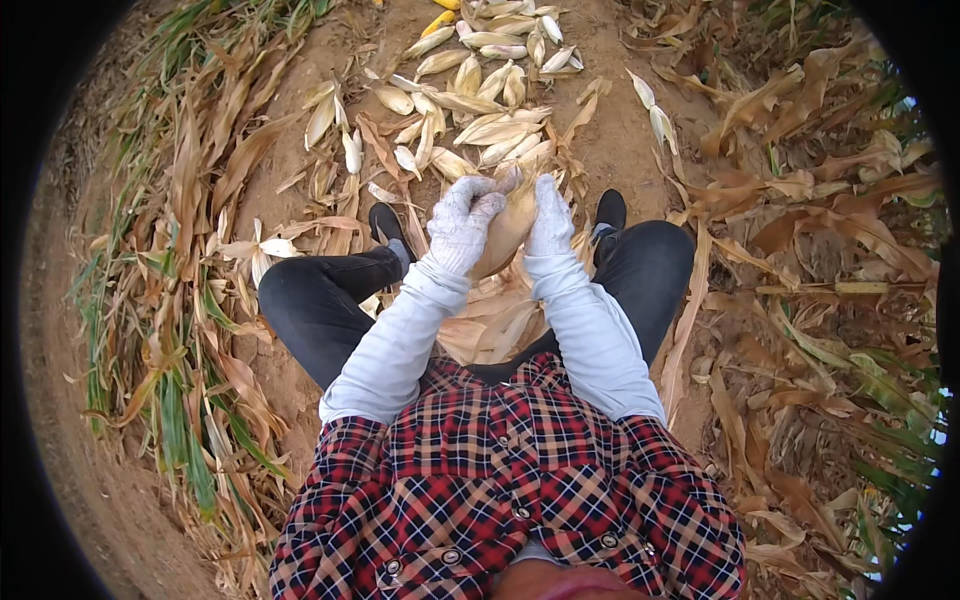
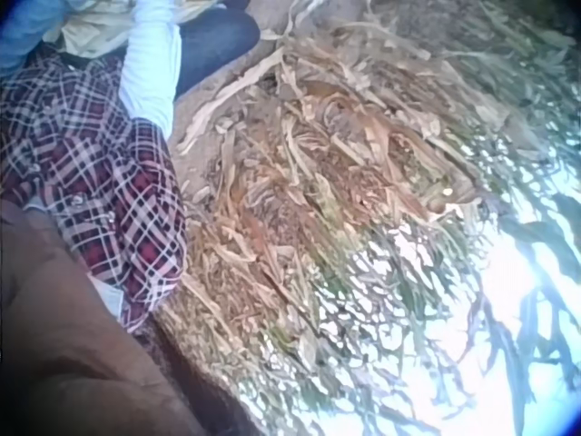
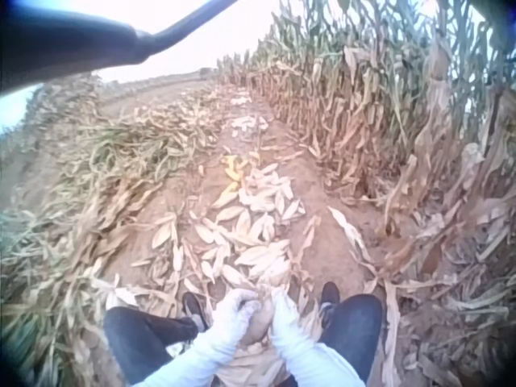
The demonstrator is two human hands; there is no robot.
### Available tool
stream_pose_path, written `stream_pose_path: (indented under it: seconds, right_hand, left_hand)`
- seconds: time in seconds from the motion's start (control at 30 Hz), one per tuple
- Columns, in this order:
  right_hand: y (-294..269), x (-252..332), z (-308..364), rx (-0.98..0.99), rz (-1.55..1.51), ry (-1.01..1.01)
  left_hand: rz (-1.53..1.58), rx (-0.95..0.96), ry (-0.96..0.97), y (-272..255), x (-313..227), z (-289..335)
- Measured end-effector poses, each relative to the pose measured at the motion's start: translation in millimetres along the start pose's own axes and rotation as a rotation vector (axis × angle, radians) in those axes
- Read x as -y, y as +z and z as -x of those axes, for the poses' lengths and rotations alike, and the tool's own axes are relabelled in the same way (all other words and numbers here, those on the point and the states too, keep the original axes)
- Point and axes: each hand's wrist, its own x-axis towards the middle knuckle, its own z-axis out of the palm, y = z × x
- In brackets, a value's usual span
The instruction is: The person sits on the ground in a cornfield and shucks corn cobs by hand, removing the husks and silk. The person places the shucked corn cobs on the ground and discards the husks nearby.
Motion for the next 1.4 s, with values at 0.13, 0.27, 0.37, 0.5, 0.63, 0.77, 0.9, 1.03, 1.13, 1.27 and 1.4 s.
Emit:
stream_pose_path:
  seconds: [0.13, 0.27, 0.37, 0.5, 0.63, 0.77, 0.9, 1.03, 1.13, 1.27, 1.4]
  right_hand:
    - [-26, -4, -31, -0.080, -0.357, 0.057]
    - [-25, 12, -31, -0.089, -0.449, 0.074]
    - [-39, 29, -39, -0.018, -0.504, 0.075]
    - [-29, 55, -36, 0.049, -0.579, 0.036]
    - [-26, 52, -36, 0.029, -0.421, 0.037]
    - [-30, 45, -31, 0.084, -0.268, 0.045]
    - [-30, 39, -26, 0.179, -0.244, 0.104]
    - [-12, 47, -10, 0.303, -0.211, 0.179]
    - [-12, 52, -8, 0.407, -0.187, 0.168]
    - [-15, 58, -7, 0.520, -0.274, 0.210]
    - [-11, 55, -5, 0.551, -0.421, 0.312]
  left_hand:
    - [0.438, -0.073, -0.074, -15, 21, -9]
    - [0.462, -0.228, -0.150, -45, 30, -6]
    - [0.216, -0.398, -0.161, -88, 81, -9]
    - [-0.454, -0.399, -0.588, -137, 136, 18]
    - [-0.818, -0.009, -0.688, -119, 127, 18]
    - [-0.965, -0.030, -0.305, -105, 86, 13]
    - [-0.917, 0.215, 0.067, -71, 41, 0]
    - [-0.607, 0.387, 0.152, -23, 17, 5]
    - [-0.470, 0.416, 0.119, -14, 15, 10]
    - [-0.395, 0.418, 0.090, -12, 11, 16]
    - [-0.456, 0.319, -0.004, -12, 19, 19]
